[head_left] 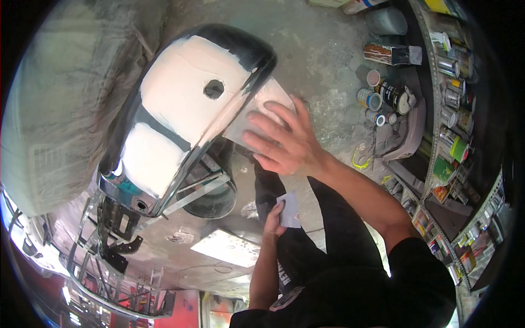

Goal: Manually sanding a body panel of a car or motorcycle with sandpaper.

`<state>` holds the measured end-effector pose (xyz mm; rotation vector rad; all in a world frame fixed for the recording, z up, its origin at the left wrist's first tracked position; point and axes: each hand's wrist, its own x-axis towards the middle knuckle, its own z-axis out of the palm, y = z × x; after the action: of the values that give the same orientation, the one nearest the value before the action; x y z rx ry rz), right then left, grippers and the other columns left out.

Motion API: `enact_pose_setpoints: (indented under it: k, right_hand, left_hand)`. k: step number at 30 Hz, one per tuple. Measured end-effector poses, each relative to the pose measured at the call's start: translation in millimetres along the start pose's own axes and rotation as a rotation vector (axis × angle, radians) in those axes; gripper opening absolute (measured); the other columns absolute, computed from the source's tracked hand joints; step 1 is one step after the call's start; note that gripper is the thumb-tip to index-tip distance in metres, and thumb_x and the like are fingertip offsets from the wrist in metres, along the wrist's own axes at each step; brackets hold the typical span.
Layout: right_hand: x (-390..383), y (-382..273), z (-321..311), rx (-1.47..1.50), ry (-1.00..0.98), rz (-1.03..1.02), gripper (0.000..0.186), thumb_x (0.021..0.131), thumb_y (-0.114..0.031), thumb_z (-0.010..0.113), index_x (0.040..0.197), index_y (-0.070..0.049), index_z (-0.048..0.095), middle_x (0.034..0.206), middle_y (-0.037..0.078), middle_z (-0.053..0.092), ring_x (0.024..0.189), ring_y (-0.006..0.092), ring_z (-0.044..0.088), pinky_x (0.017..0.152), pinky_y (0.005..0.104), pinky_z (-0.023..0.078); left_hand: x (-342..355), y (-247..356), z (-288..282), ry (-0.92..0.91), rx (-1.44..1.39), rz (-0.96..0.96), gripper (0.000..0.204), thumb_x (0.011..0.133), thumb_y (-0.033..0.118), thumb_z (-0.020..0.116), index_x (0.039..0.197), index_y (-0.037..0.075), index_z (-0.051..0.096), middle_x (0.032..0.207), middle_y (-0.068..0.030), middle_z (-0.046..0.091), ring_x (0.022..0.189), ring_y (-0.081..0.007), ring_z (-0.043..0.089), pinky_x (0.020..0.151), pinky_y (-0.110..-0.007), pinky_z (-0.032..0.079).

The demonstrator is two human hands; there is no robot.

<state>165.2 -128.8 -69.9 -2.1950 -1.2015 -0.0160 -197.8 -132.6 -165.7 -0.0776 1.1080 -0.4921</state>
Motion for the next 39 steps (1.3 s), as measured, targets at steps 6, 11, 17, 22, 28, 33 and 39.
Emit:
enact_pose_setpoints:
  k: [6,11,17,22,28,33,39]
  right_hand:
    - [-3.7,1.2,-11.3,0.044,0.026,0.004,0.062,0.061,-0.026,0.083,0.122,-0.02,0.073,0.142,0.01,0.062,0.124,0.0397,0.056,0.107,0.0695,0.035]
    - [10.9,9.8,-15.2,0.033,0.075,-0.005,0.063,0.062,-0.026,0.082,0.124,-0.021,0.071,0.142,0.01,0.062,0.122,0.0402,0.057,0.108,0.0685,0.035]
    - [27.6,15.1,-32.4,0.055,0.045,-0.023,0.06,0.061,-0.024,0.084,0.119,-0.014,0.069,0.14,0.009,0.059,0.125,0.0375,0.054,0.103,0.066,0.04]
    - [39.5,10.9,-43.7,0.059,-0.016,-0.024,0.061,0.062,-0.024,0.083,0.119,-0.01,0.068,0.138,0.011,0.06,0.125,0.036,0.055,0.104,0.0639,0.039]
    - [27.1,8.6,-48.9,0.043,-0.105,0.048,0.06,0.059,-0.021,0.081,0.117,-0.011,0.072,0.137,0.009,0.063,0.119,0.0364,0.056,0.105,0.0601,0.04]
    - [29.5,4.4,-61.0,0.069,-0.089,0.066,0.059,0.062,-0.021,0.082,0.119,-0.009,0.07,0.135,0.01,0.062,0.122,0.037,0.055,0.104,0.0616,0.039]
    - [53.4,-5.0,-54.1,0.043,-0.036,0.046,0.058,0.06,-0.021,0.081,0.116,-0.01,0.073,0.134,0.01,0.065,0.119,0.037,0.057,0.105,0.0598,0.039]
  left_hand:
    - [-1.1,-0.9,-3.3,-0.005,-0.016,-0.011,0.04,0.105,0.027,0.062,0.135,0.001,0.058,0.12,-0.0127,0.07,0.105,-0.0273,0.07,0.09,-0.045,0.059]
    - [-0.7,-1.7,1.3,0.048,-0.008,-0.021,0.042,0.104,0.029,0.064,0.134,0.001,0.058,0.118,-0.0129,0.07,0.103,-0.0281,0.07,0.088,-0.046,0.059]
    - [1.8,-4.8,-0.3,0.035,-0.008,-0.006,0.042,0.103,0.031,0.065,0.132,0.002,0.059,0.115,-0.0129,0.069,0.099,-0.0295,0.07,0.086,-0.047,0.06]
    - [3.7,-5.7,-2.8,0.022,-0.02,-0.02,0.04,0.104,0.03,0.065,0.132,0.002,0.059,0.115,-0.0131,0.069,0.099,-0.0293,0.071,0.086,-0.046,0.059]
    - [1.4,-3.3,7.3,0.015,0.02,-0.016,0.045,0.103,0.031,0.063,0.136,0.0,0.056,0.12,-0.0125,0.069,0.107,-0.0263,0.069,0.094,-0.042,0.056]
    - [3.5,-2.5,7.2,0.02,0.022,-0.023,0.044,0.104,0.03,0.062,0.136,0.001,0.056,0.121,-0.0128,0.069,0.107,-0.0266,0.069,0.095,-0.042,0.056]
    - [4.3,-3.2,7.4,0.011,0.016,-0.017,0.043,0.104,0.03,0.062,0.135,0.002,0.056,0.12,-0.0129,0.069,0.107,-0.0268,0.069,0.094,-0.041,0.056]
